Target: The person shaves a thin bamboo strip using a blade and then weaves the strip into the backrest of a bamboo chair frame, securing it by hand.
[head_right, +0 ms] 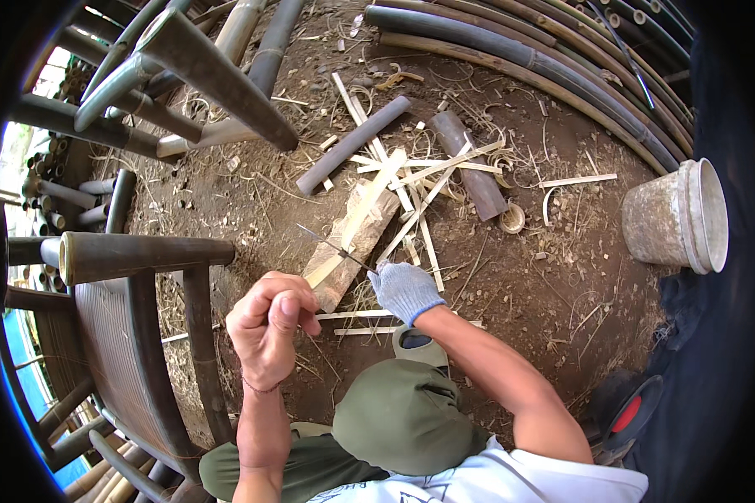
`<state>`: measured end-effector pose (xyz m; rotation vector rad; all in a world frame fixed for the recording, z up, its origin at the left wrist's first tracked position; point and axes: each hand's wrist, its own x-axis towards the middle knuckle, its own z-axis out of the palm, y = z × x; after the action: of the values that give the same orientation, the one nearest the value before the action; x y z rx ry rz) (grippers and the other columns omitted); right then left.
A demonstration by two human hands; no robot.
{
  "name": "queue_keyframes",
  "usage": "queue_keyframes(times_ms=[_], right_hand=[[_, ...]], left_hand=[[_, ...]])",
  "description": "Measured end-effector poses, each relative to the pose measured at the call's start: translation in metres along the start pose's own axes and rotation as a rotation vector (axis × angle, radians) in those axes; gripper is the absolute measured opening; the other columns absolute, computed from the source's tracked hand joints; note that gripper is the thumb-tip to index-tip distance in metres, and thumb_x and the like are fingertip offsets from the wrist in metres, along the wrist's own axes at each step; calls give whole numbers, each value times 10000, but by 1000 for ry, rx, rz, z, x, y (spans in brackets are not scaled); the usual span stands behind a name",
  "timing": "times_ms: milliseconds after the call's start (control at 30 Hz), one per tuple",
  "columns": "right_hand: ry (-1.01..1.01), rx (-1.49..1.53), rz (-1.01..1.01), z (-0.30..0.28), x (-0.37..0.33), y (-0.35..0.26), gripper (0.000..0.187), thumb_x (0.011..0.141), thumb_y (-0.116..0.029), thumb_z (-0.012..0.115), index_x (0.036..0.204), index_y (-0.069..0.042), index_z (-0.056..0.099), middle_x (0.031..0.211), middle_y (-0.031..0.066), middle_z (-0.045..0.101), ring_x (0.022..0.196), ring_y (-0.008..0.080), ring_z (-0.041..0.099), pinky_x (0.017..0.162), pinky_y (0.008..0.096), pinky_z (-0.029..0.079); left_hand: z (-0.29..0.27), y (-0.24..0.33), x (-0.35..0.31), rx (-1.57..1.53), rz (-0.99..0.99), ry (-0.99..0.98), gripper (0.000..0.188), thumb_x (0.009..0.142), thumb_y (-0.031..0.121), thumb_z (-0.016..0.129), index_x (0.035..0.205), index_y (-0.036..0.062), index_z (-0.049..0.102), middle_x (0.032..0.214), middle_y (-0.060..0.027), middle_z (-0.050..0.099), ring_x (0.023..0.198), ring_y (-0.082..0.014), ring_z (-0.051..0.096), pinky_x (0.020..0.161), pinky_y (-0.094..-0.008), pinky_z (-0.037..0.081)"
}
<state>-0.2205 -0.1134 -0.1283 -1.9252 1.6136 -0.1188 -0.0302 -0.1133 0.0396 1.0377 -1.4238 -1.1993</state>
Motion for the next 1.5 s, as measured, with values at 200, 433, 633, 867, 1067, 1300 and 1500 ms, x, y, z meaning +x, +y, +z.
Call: queue_keyframes(times_ms=[200,433,633,867,1067,1300,1500], right_hand=[[-80,288,-23,-13,-4,11,498,956,-442,561,982,48,647,1001,314,688,962,461,679,864,497,544],[125,304,-248,-22,-33,-28,240,988,-318,592,974,-93,673,835,147,669,766,337,683,592,434,552],[-29,20,-71,21,15,23,363,1015,-364,509,873,-72,673,716,149,676,662,363,685,570,481,560],[139,132,-401,-2,-3,6,340,1002,-364,549,887,-67,667,743,150,665,660,345,682,560,448,558],[-86,186,-186,7,17,22,434,1031,-387,475,823,-42,638,724,214,655,676,397,677,596,473,552],[-191,-36,-178,38,37,66,451,1024,-396,461,891,-36,698,823,231,709,778,406,709,677,521,570],[-258,161,8,25,35,86,537,940,-507,537,1074,-18,713,1056,241,703,1028,398,667,915,483,522]], left_hand=[[-20,-23,-30,-155,-6,212,310,1073,257,529,1024,-35,622,939,-145,638,652,-128,616,577,-243,511],[-1,-27,-52,-78,24,275,419,1084,407,463,895,39,531,859,-126,557,616,-129,534,538,-243,470],[7,-21,-48,-45,-28,270,420,1078,429,470,879,58,470,836,-91,469,628,-129,441,523,-249,463],[11,-23,-53,-17,-4,320,447,1073,450,466,860,57,491,805,-93,494,604,-131,455,513,-252,453],[3,-23,-60,-57,-10,310,425,1078,440,460,876,66,454,822,-89,465,618,-135,438,512,-244,450],[4,-17,-66,-93,-70,311,403,1073,403,486,890,45,462,837,-106,482,642,-151,488,532,-267,484],[-16,18,-103,-325,-768,118,901,838,-103,499,1617,55,75,1603,-268,251,1017,-374,721,813,-364,628]])
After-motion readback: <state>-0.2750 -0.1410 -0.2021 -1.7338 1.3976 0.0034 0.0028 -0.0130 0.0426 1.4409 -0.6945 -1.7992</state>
